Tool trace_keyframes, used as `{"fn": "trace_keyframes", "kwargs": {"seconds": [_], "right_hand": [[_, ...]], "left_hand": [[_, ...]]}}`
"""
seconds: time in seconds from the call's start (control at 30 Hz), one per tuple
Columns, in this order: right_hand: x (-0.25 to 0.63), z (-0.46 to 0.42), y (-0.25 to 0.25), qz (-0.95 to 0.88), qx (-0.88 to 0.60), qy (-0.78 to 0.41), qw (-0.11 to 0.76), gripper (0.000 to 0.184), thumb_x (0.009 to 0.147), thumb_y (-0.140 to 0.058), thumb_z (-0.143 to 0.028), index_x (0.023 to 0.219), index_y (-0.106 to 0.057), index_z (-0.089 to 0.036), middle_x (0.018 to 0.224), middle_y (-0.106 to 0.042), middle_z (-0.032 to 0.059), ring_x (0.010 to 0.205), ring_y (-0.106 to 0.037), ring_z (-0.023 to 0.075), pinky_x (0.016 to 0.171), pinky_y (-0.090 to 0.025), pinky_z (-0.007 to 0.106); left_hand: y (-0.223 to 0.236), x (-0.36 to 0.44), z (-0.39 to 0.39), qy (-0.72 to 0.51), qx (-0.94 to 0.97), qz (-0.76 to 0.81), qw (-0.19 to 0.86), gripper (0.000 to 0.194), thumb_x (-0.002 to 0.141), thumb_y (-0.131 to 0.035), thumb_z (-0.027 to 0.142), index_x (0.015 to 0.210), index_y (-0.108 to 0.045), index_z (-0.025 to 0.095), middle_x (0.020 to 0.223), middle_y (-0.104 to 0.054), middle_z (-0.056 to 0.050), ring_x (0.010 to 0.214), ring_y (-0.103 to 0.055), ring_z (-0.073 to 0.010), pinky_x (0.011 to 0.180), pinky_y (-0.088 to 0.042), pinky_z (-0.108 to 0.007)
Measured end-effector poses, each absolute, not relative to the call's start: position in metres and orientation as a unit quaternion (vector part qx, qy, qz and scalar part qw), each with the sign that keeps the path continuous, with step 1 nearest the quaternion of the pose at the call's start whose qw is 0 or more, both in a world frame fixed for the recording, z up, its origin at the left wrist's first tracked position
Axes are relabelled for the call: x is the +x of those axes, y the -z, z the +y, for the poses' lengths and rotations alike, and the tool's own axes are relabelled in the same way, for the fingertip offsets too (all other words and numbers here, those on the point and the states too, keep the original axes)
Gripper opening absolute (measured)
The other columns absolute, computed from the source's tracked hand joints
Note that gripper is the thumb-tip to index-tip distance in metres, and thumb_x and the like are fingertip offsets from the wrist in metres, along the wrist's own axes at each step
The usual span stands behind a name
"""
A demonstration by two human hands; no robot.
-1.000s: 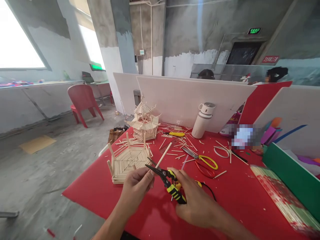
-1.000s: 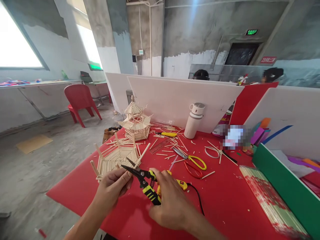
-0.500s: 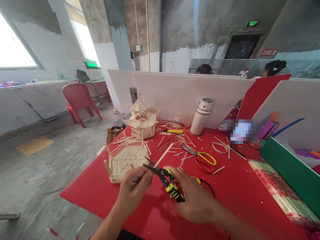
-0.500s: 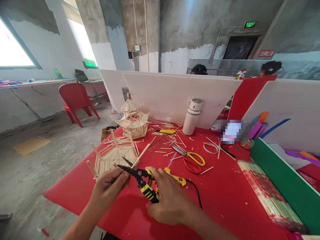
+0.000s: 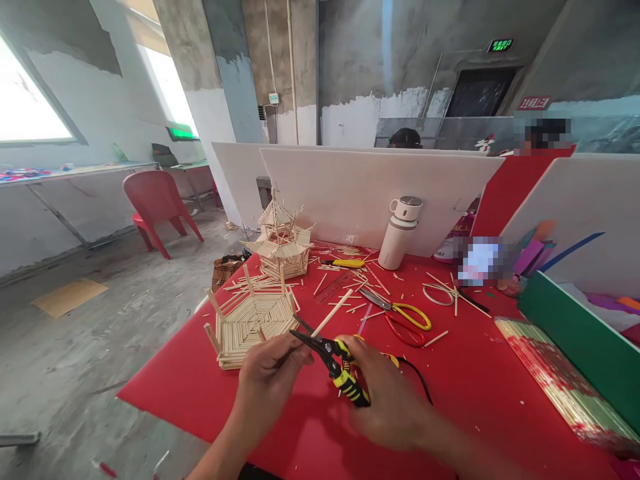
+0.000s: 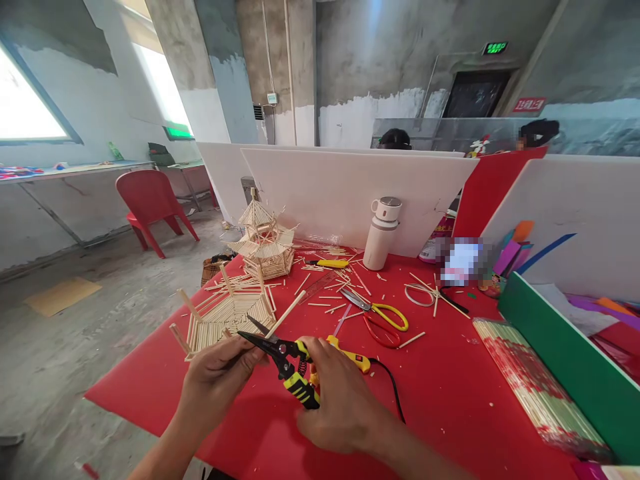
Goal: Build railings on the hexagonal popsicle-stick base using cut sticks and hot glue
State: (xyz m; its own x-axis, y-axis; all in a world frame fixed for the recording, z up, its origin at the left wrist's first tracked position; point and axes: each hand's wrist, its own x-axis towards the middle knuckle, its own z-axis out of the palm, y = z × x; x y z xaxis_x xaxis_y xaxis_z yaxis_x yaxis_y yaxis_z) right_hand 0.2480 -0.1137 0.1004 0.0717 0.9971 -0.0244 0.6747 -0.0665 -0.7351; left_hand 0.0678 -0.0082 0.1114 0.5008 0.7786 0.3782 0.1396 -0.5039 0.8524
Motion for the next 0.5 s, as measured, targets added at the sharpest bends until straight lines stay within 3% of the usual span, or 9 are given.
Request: {"fn": "trace_keyframes", "kwargs": {"seconds": [0.13, 0.23, 0.3, 0.4, 0.5], "right_hand": [[0.255, -0.118, -0.086, -0.628, -0.672, -0.267, 0.287, 0.081, 0.061, -0.063, -0.018, 0.139, -0.039, -0.025, 0.135, -0.05, 0.0115, 0.126, -0.045, 0.0334, 0.099, -0.036, 0.044], [0.257, -0.12, -0.08, -0.631, -0.673, -0.265, 0.28, 0.086, 0.062, -0.063, -0.021, 0.143, -0.034, -0.023, 0.142, -0.045, 0.0141, 0.134, -0.039, 0.0363, 0.105, -0.032, 0.049], [0.257, -0.122, -0.079, -0.634, -0.67, -0.261, 0.284, 0.08, 0.063, -0.063, -0.02, 0.138, -0.038, -0.023, 0.135, -0.052, 0.0133, 0.127, -0.046, 0.0349, 0.1, -0.037, 0.046], [0.254, -0.123, -0.083, -0.637, -0.672, -0.245, 0.288, 0.058, 0.06, -0.061, -0.016, 0.117, -0.049, -0.023, 0.11, -0.062, 0.0071, 0.1, -0.058, 0.0276, 0.082, -0.043, 0.036], [0.252, -0.121, -0.089, -0.641, -0.676, -0.239, 0.274, 0.041, 0.059, -0.059, -0.014, 0.098, -0.051, -0.023, 0.092, -0.063, 0.0024, 0.083, -0.057, 0.0222, 0.072, -0.04, 0.031]], "left_hand": [[-0.115, 0.069, -0.008, -0.383, 0.78, 0.296, 0.396, 0.028, 0.086, -0.056, 0.023, 0.062, -0.068, 0.017, 0.056, -0.064, -0.001, 0.051, -0.053, -0.0118, 0.05, -0.04, -0.021], [-0.118, 0.071, -0.009, -0.376, 0.781, 0.294, 0.404, 0.028, 0.086, -0.056, 0.023, 0.061, -0.067, 0.017, 0.056, -0.063, -0.001, 0.053, -0.053, -0.0126, 0.052, -0.039, -0.021], [-0.119, 0.072, -0.011, -0.37, 0.779, 0.299, 0.41, 0.031, 0.085, -0.056, 0.025, 0.057, -0.065, 0.017, 0.053, -0.059, -0.001, 0.05, -0.049, -0.012, 0.051, -0.037, -0.022], [-0.118, 0.073, -0.013, -0.358, 0.775, 0.308, 0.421, 0.032, 0.085, -0.056, 0.026, 0.055, -0.063, 0.018, 0.05, -0.053, 0.001, 0.048, -0.044, -0.0113, 0.05, -0.035, -0.023], [-0.114, 0.075, -0.013, -0.356, 0.764, 0.32, 0.432, 0.031, 0.084, -0.055, 0.027, 0.056, -0.061, 0.018, 0.05, -0.051, 0.001, 0.048, -0.042, -0.0112, 0.05, -0.033, -0.023]]}}
